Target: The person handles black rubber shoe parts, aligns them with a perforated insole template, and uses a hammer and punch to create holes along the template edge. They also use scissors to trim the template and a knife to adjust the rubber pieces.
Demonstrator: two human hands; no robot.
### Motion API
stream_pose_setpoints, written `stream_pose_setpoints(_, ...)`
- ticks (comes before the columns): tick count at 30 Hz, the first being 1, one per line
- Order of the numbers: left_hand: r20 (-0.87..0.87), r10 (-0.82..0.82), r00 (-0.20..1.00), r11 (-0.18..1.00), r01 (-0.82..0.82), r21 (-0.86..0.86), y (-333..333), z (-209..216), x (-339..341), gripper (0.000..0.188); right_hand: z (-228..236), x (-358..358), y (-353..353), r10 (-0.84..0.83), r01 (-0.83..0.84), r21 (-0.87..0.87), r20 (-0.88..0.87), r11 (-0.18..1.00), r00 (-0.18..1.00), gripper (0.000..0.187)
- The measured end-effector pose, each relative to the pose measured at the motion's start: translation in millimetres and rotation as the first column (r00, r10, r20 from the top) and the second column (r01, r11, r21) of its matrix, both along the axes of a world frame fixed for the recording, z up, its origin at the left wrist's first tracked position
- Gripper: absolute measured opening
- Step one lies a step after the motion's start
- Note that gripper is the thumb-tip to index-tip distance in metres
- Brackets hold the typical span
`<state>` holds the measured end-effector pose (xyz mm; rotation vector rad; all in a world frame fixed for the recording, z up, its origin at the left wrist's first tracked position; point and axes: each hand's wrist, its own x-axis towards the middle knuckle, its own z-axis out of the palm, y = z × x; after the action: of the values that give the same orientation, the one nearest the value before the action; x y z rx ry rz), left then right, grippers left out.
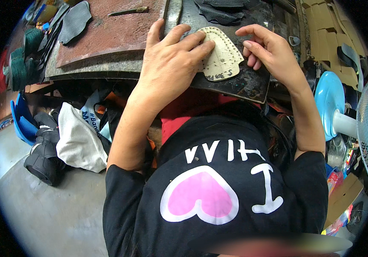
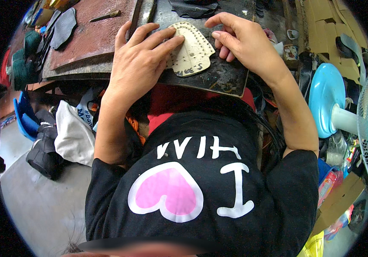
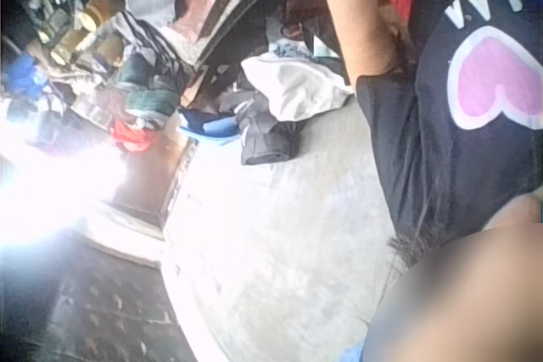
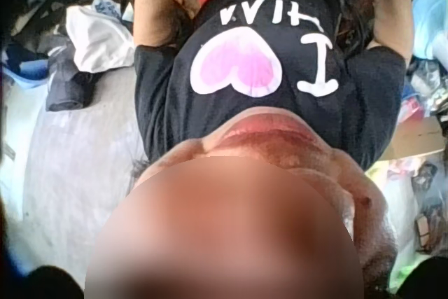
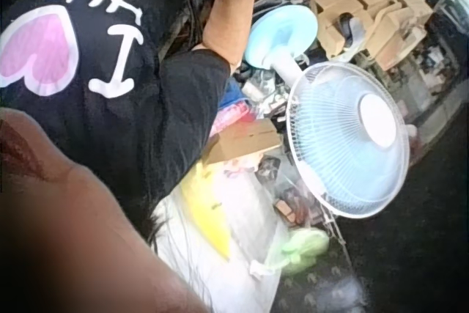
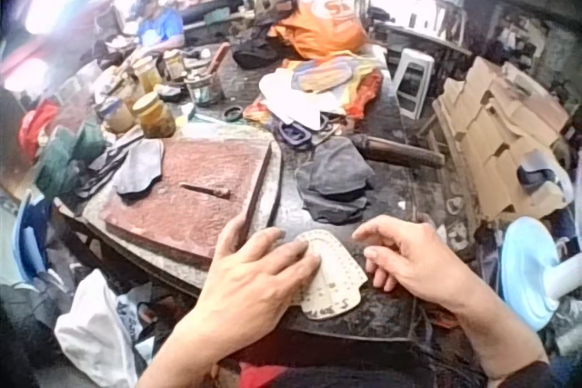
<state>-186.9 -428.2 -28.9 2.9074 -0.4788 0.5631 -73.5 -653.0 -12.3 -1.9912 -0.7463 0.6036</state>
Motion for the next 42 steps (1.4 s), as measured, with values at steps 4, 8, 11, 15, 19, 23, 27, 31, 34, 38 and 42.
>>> stream_pose_setpoints(4, -0.011, 0.0, 1.0, 1.0, 0.0, 0.011, 0.2, 0.9, 0.2, 0.036, -1.8, -1.7, -6.6, -0.017, 0.017, 0.031, -0.018, 0.999, 1.0, 0.024)
stream_pose_setpoints(8, -0.014, -0.011, 1.0, 0.999, 0.011, 0.035, 2.3, -0.2, 0.4, 0.036, -5.0, -4.5, -11.8, 0.052, -0.035, -0.055, 0.35, 0.998, 0.935, 0.018)
stream_pose_setpoints(11, 0.009, -0.013, 1.0, 0.999, 0.013, 0.035, 3.2, -0.9, 0.1, 0.037, -7.1, -4.2, -14.4, 0.091, -0.079, -0.046, 0.366, 0.996, 0.926, 0.016)
stream_pose_setpoints(15, -0.03, -0.034, 0.999, 0.995, 0.036, 0.088, 4.5, 4.7, -0.4, 0.041, -10.7, -3.1, -15.5, 0.083, -0.082, -0.015, 0.33, 0.996, 0.94, 0.015)
stream_pose_setpoints(19, -0.177, -0.135, 0.975, 0.991, 0.132, -0.027, 13.0, 20.7, -0.6, 0.042, -14.1, -2.4, -15.5, 0.064, -0.056, -0.035, 0.352, 0.998, 0.934, 0.016)
stream_pose_setpoints(23, -0.303, -0.156, 0.94, 0.987, 0.159, -0.014, 23.9, 33.9, 7.1, 0.039, -14.8, -1.5, -16.1, 0.062, -0.056, -0.028, 0.34, 0.998, 0.938, 0.015)
stream_pose_setpoints(27, -0.288, -0.205, 0.935, 0.979, 0.201, -0.043, 28.7, 36.2, 7.5, 0.042, -14.2, -0.9, -17.7, 0.076, -0.07, -0.032, 0.319, 0.997, 0.945, 0.014)
stream_pose_setpoints(31, -0.214, -0.213, 0.953, 0.977, 0.214, -0.02, 28.7, 30.5, 9.0, 0.043, -14.4, -1.1, -18.7, 0.102, -0.103, -0.017, 0.319, 0.995, 0.942, 0.014)
stream_pose_setpoints(34, -0.283, -0.194, 0.939, 0.981, 0.185, -0.06, 29.1, 25.4, 8.9, 0.038, -15.5, -1.7, -19.0, 0.092, -0.092, -0.011, 0.249, 0.996, 0.964, 0.014)
stream_pose_setpoints(38, -0.156, -0.118, 0.981, 0.984, 0.136, 0.113, 22.1, 15.2, 6.0, 0.05, -14.9, -1.4, -20.7, 0.106, -0.112, 0.018, 0.22, 0.994, 0.97, 0.014)
stream_pose_setpoints(42, -0.081, -0.152, 0.985, 0.983, 0.159, 0.089, 17.6, 9.9, 4.7, 0.039, -11.5, -0.5, -21.8, 0.117, -0.124, 0.023, 0.208, 0.992, 0.971, 0.014)
